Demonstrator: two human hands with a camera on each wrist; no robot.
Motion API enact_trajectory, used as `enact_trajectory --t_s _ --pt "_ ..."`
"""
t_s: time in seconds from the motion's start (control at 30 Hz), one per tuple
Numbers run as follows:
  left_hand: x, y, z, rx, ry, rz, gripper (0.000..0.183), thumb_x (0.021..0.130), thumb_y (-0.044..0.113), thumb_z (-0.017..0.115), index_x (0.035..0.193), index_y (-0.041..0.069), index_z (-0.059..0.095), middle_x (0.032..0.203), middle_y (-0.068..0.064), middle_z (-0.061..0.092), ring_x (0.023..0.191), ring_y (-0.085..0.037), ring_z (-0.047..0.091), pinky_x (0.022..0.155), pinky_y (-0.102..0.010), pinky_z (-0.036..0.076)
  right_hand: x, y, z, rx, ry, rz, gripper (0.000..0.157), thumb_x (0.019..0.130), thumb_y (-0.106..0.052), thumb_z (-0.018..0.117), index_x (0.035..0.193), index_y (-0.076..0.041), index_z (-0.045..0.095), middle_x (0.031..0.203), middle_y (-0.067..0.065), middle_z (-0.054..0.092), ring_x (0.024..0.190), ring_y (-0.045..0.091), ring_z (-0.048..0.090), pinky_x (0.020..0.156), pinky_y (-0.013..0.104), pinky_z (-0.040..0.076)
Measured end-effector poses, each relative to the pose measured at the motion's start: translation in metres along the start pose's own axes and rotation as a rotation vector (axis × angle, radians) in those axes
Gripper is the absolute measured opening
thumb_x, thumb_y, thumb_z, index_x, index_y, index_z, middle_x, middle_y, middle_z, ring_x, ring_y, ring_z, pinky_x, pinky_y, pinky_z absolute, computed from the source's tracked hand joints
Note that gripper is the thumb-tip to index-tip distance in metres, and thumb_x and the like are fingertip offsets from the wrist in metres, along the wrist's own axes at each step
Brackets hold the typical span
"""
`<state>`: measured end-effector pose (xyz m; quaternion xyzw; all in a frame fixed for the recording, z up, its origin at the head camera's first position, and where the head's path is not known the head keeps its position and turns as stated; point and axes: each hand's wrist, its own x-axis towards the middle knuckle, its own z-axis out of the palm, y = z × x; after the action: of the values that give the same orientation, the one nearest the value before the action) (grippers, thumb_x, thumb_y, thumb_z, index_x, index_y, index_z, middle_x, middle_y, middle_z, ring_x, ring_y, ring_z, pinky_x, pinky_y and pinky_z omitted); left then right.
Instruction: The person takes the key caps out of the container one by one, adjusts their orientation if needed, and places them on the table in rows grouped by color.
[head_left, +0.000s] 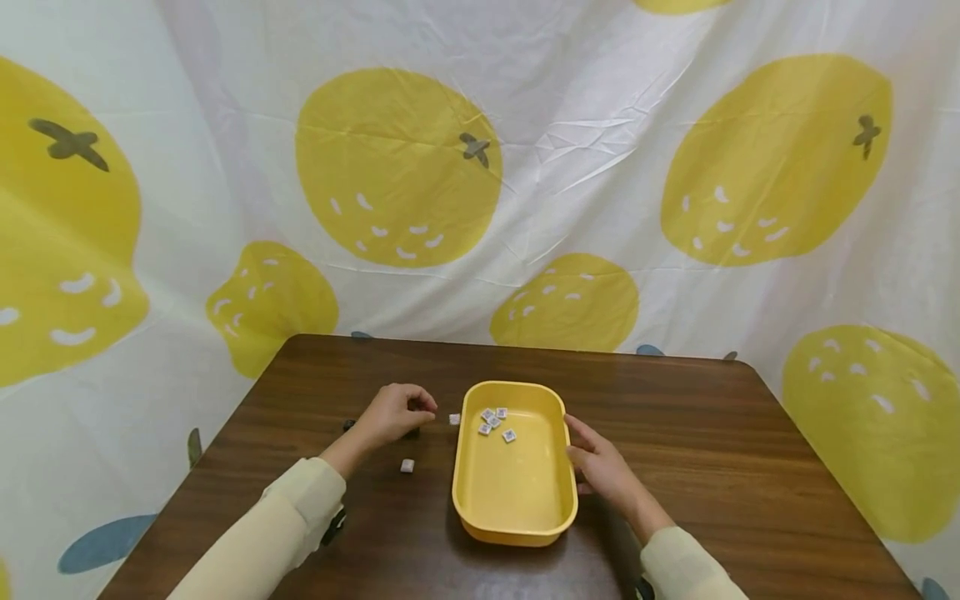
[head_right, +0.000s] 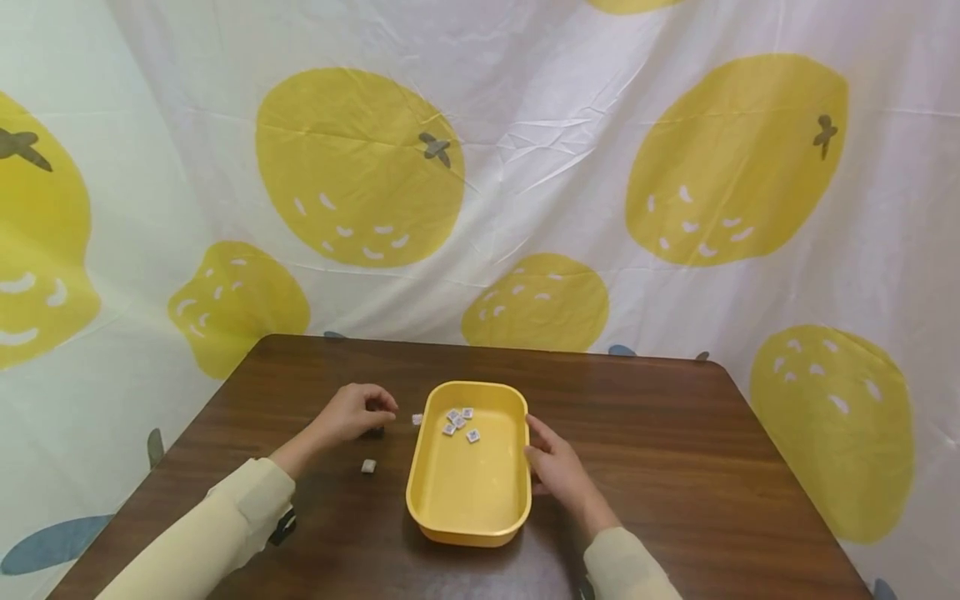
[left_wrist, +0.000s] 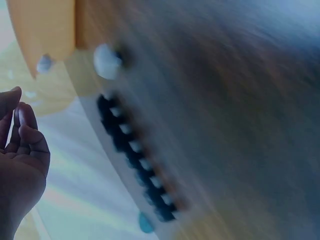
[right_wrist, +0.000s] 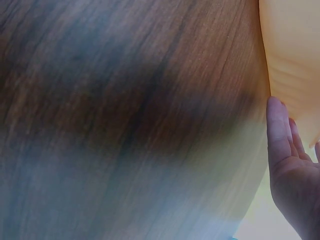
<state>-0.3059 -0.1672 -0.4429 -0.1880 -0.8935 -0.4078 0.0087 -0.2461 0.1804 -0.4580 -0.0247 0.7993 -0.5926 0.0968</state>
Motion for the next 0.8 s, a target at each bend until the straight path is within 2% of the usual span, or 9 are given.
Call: enact_trajectory --t_s 0.17,0.33,0.47,0.57,0.8 --pt "-0.003 -0.011 -0.003 0.034 0.005 -0.008 0.014 0.087 0.005 0.073 0.101 0.001 0.073 0.090 0.000 0.068 0.083 -0.015 0.060 0.076 -0.034 0.051 0.000 0.000 0.000 -0.008 0.007 -0.004 0.055 0.102 -0.008 0.048 0.155 -0.009 0.033 0.120 0.026 0.059 0.088 0.030 0.066 0.063 0.045 0.057" --pt "0.002 -0.011 -0.001 0.086 -0.033 -0.020 0.018 0.087 0.006 0.073 0.104 0.001 0.072 0.094 -0.004 0.069 0.087 -0.017 0.062 0.079 -0.037 0.052 0.001 0.000 0.001 -0.009 0.012 0.010 0.055 0.102 -0.008 0.048 0.155 -0.010 0.034 0.118 0.025 0.060 0.087 0.028 0.066 0.064 0.044 0.057" --pt "0.009 -0.007 0.008 0.198 -0.125 -0.012 0.024 0.088 0.008 0.074 0.110 0.001 0.071 0.098 -0.006 0.067 0.088 -0.019 0.061 0.079 -0.039 0.051 0.000 0.000 0.001 -0.001 0.014 0.013 0.055 0.101 -0.007 0.048 0.155 -0.010 0.034 0.116 0.025 0.059 0.086 0.028 0.065 0.065 0.044 0.058" --pt "0.011 -0.008 0.012 0.313 -0.185 0.028 0.026 0.087 0.010 0.075 0.112 0.002 0.071 0.099 -0.007 0.065 0.090 -0.023 0.061 0.081 -0.041 0.051 0.000 0.000 0.001 -0.011 0.008 0.007 0.055 0.101 -0.007 0.048 0.155 -0.009 0.034 0.114 0.024 0.058 0.085 0.028 0.064 0.065 0.044 0.058" --pt "0.009 -0.017 0.008 0.512 -0.197 0.083 0.020 0.088 0.013 0.074 0.108 0.009 0.074 0.098 -0.004 0.061 0.092 -0.024 0.059 0.083 -0.043 0.050 -0.001 -0.001 0.001 -0.017 0.008 0.000 0.055 0.101 -0.008 0.049 0.154 -0.008 0.034 0.115 0.024 0.059 0.085 0.028 0.064 0.063 0.044 0.057"
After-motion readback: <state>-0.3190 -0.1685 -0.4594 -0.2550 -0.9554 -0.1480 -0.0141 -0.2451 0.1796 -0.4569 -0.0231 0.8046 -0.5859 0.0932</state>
